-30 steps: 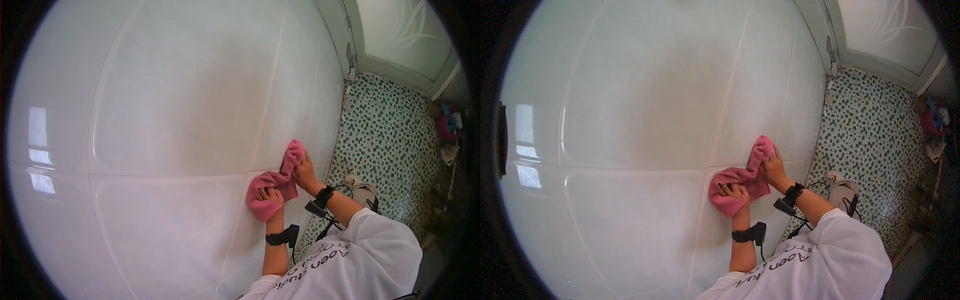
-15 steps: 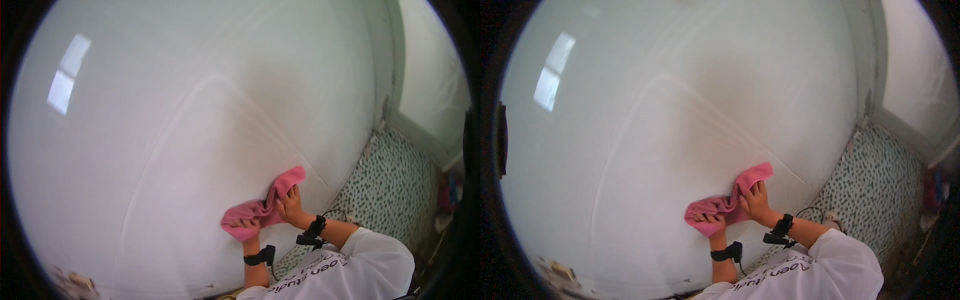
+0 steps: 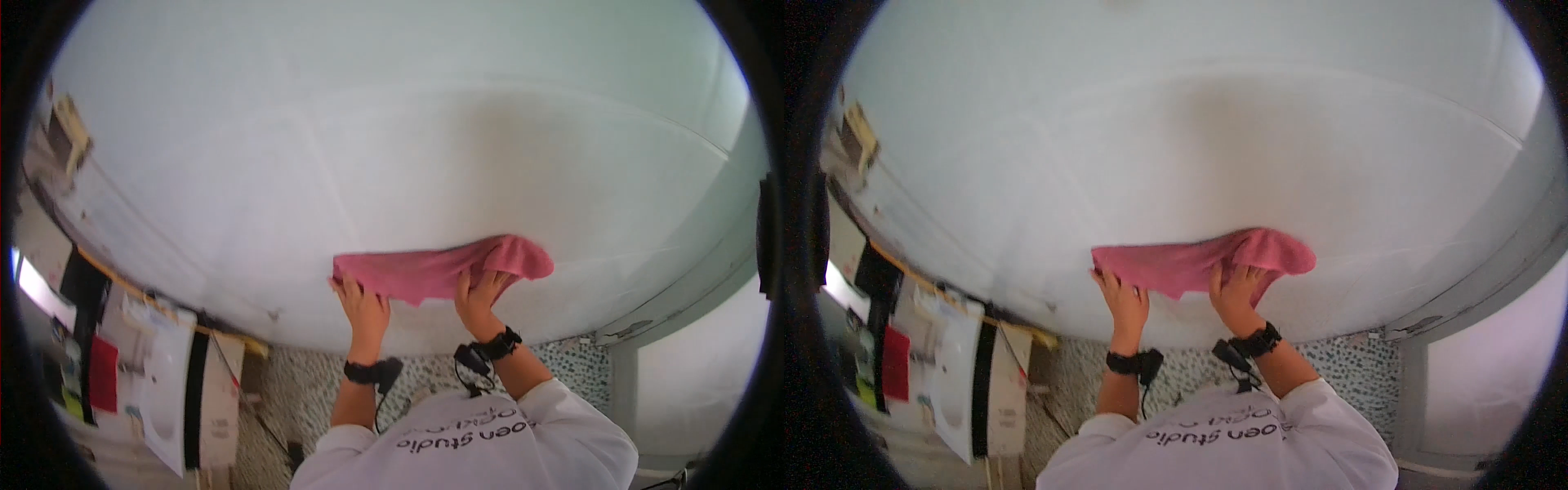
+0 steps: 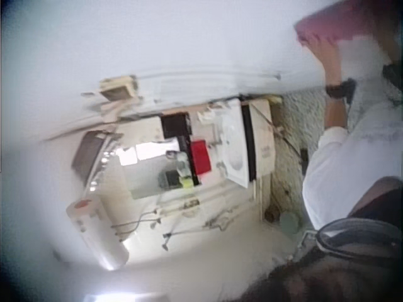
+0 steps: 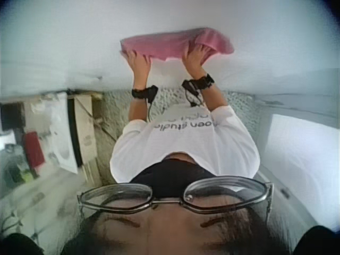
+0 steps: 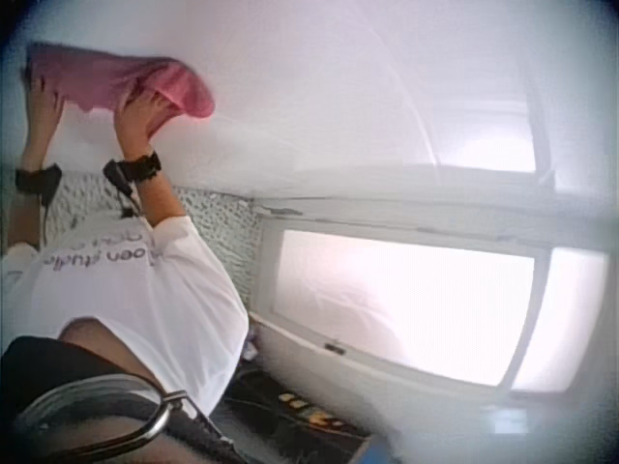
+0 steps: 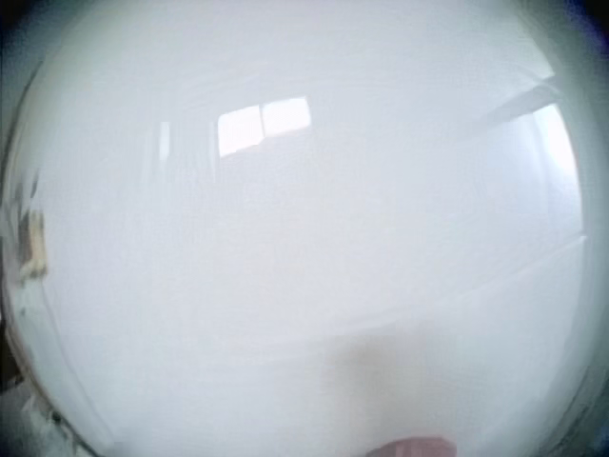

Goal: The person wipes down the ceiling, tiled wall, glass door, and bathroom cabinet with a cloth.

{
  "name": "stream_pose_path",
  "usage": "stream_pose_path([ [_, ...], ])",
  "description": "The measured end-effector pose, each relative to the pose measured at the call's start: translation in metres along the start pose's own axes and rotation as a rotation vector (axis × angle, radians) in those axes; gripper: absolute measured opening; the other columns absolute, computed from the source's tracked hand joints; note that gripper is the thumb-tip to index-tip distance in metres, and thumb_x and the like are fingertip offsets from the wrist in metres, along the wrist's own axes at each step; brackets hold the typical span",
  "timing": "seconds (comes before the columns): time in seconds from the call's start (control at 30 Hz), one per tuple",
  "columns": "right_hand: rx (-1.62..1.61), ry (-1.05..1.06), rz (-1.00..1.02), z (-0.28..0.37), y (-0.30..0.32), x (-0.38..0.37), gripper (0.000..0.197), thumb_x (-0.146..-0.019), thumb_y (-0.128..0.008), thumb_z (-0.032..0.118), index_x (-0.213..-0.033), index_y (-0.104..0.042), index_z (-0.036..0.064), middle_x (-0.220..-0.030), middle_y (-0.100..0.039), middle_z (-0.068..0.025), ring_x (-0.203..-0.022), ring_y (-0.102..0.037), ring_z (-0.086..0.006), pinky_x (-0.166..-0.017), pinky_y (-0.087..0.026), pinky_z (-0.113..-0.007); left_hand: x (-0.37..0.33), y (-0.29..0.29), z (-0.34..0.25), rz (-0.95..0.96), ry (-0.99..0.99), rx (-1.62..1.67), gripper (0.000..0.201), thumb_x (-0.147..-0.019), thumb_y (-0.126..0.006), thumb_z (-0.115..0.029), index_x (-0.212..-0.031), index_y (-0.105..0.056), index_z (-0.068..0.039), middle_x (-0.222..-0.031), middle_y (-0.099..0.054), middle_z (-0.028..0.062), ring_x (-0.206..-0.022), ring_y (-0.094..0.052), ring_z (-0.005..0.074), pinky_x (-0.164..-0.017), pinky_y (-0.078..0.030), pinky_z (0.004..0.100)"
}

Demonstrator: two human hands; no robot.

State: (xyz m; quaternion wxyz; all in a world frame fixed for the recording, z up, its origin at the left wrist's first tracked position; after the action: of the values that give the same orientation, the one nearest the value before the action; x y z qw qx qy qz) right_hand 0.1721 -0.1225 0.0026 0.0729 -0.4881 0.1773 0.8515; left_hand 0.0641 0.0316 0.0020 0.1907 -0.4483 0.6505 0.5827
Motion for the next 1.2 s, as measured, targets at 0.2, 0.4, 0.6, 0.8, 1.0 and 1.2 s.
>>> stream_pose_path([
  [0.2,-0.082,-0.007,0.027,-0.027,0.003,0.038,0.035,-0.067,-0.058,0.012,-0.098,-0.048,-0.0014,-0.109,-0.037,-0.0235,-0.103,-0.031,-0.0405,-0.086,-0.02,-0.05,0.028,-0.001,0.004,0.101,0.035,0.006,0.036,-0.06,-0.053,-0.004,-0.095,-0.046,0.002,-0.109,-0.034,0.0246,-0.102,-0.033,0.0366,-0.09,-0.013,0.0562],
  [0.4,0.02,0.02,0.106,-0.011,0.004,0.065,0.02,-0.066,-0.059,0.009,-0.085,-0.055,0.0044,-0.095,-0.048,-0.0167,-0.092,-0.04,-0.0377,-0.079,-0.029,-0.045,0.039,-0.004,0.023,0.114,0.029,-0.011,0.036,-0.059,-0.053,-0.001,-0.094,-0.044,0.003,-0.11,-0.033,0.0265,-0.105,-0.03,0.0378,-0.089,-0.014,0.0578],
  [0.6,-0.257,-0.264,0.564,-0.007,0.001,0.099,0.014,-0.067,-0.058,0.005,-0.081,-0.057,0.0039,-0.089,-0.049,-0.0172,-0.088,-0.043,-0.033,-0.073,-0.035,-0.037,0.06,-0.011,0.04,0.076,0.094,0.076,0.037,-0.057,-0.054,0.002,-0.093,-0.044,0.004,-0.11,-0.031,0.0268,-0.102,-0.03,0.0407,-0.088,-0.014,0.0593],
  [0.8,-0.718,-1.054,0.818,-0.028,-0.008,0.188,0.018,-0.078,-0.051,0.013,-0.081,-0.055,-0.004,-0.07,-0.052,-0.001,-0.064,-0.045,-0.0066,-0.059,-0.038,-0.022,0.22,-0.062,0.094,0.621,1.127,1.19,0.039,-0.076,-0.048,-0.02,-0.108,-0.04,0.003,-0.092,-0.054,0.0117,-0.079,-0.053,0.0187,-0.069,-0.042,0.0291],
  [1.0,-0.989,-1.242,1.008,0.008,-0.004,0.216,0.018,-0.079,-0.049,0.015,-0.082,-0.056,-0.0015,-0.071,-0.055,-0.0025,-0.064,-0.05,-0.0089,-0.055,-0.038,-0.018,0.303,0.011,0.029,0.739,1.446,1.348,0.032,-0.08,-0.041,-0.016,-0.106,-0.044,0.002,-0.095,-0.053,0.0121,-0.084,-0.053,0.0194,-0.071,-0.043,0.0283],
  [1.2,-1.473,-1.669,0.898,0.041,0.007,0.225,0.019,-0.08,-0.047,0.016,-0.087,-0.052,-0.0004,-0.08,-0.054,-0.0046,-0.071,-0.051,-0.0109,-0.061,-0.041,-0.022,0.275,0.03,-0.026,0.958,1.209,1.418,0.036,-0.079,-0.044,-0.026,-0.1,-0.049,0.002,-0.1,-0.052,0.012,-0.086,-0.052,0.021,-0.073,-0.041,0.0296],
])
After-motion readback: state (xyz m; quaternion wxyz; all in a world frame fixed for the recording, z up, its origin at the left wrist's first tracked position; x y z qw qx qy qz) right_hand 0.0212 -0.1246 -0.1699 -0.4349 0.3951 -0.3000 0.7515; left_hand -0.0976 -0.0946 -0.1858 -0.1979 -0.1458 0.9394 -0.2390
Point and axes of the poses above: each hand's wrist, its own x-axis away from the middle knuckle, its own y-axis out of the back of the hand, z = x × y, the point moved 6 cm from there along -x, towards the middle knuckle
